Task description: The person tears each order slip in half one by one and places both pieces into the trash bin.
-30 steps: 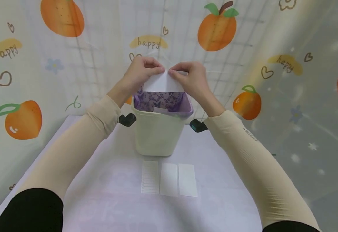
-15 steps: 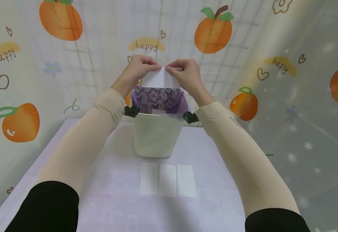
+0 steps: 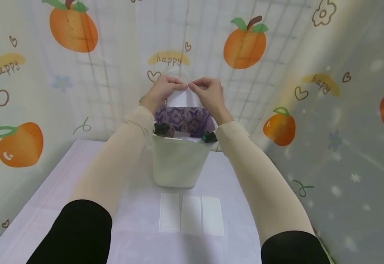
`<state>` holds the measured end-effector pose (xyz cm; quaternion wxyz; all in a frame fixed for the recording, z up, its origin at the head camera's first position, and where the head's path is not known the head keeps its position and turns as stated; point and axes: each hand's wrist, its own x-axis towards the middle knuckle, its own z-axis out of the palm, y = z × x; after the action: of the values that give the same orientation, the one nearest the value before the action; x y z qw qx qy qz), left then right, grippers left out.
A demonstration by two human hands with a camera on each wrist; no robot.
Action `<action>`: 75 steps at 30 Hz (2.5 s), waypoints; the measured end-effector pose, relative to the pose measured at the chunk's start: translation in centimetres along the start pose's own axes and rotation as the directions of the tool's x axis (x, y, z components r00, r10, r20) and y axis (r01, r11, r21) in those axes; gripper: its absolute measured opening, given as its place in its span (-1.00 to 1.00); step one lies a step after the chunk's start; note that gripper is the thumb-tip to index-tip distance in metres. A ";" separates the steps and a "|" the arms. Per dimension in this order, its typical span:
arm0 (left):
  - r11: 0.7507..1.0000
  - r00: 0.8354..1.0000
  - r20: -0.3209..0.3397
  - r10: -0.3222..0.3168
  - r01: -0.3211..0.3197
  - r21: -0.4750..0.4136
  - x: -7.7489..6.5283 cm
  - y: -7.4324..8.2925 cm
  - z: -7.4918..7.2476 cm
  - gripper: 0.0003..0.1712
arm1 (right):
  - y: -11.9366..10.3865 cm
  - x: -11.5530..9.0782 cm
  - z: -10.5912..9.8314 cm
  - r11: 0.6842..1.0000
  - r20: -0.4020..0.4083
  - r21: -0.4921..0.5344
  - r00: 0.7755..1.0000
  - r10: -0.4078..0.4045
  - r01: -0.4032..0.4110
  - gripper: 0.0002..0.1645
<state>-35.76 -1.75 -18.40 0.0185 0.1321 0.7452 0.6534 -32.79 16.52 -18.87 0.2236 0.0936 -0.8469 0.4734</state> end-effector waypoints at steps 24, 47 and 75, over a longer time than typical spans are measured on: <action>0.999 0.999 0.002 -0.053 0.053 0.002 2.1 -3.9 0.8 -0.71 | 3.5 0.3 0.8 0.997 0.106 -0.080 0.994 0.009 0.000 -0.73; 0.977 0.990 -0.020 -0.138 0.133 -0.169 0.6 -1.9 1.2 -0.96 | -0.1 0.4 -1.9 0.980 0.058 0.199 0.998 -0.028 0.016 -0.76; 0.995 0.991 -0.087 -0.098 0.101 0.024 -1.2 -2.0 0.2 -0.62 | -3.7 -0.1 -3.3 0.985 0.072 0.161 0.996 0.051 -0.062 -0.71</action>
<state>-34.87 -2.06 -20.54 0.0171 0.0668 0.7601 0.6462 -30.37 17.28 -14.58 0.1727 0.1033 -0.8146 0.5439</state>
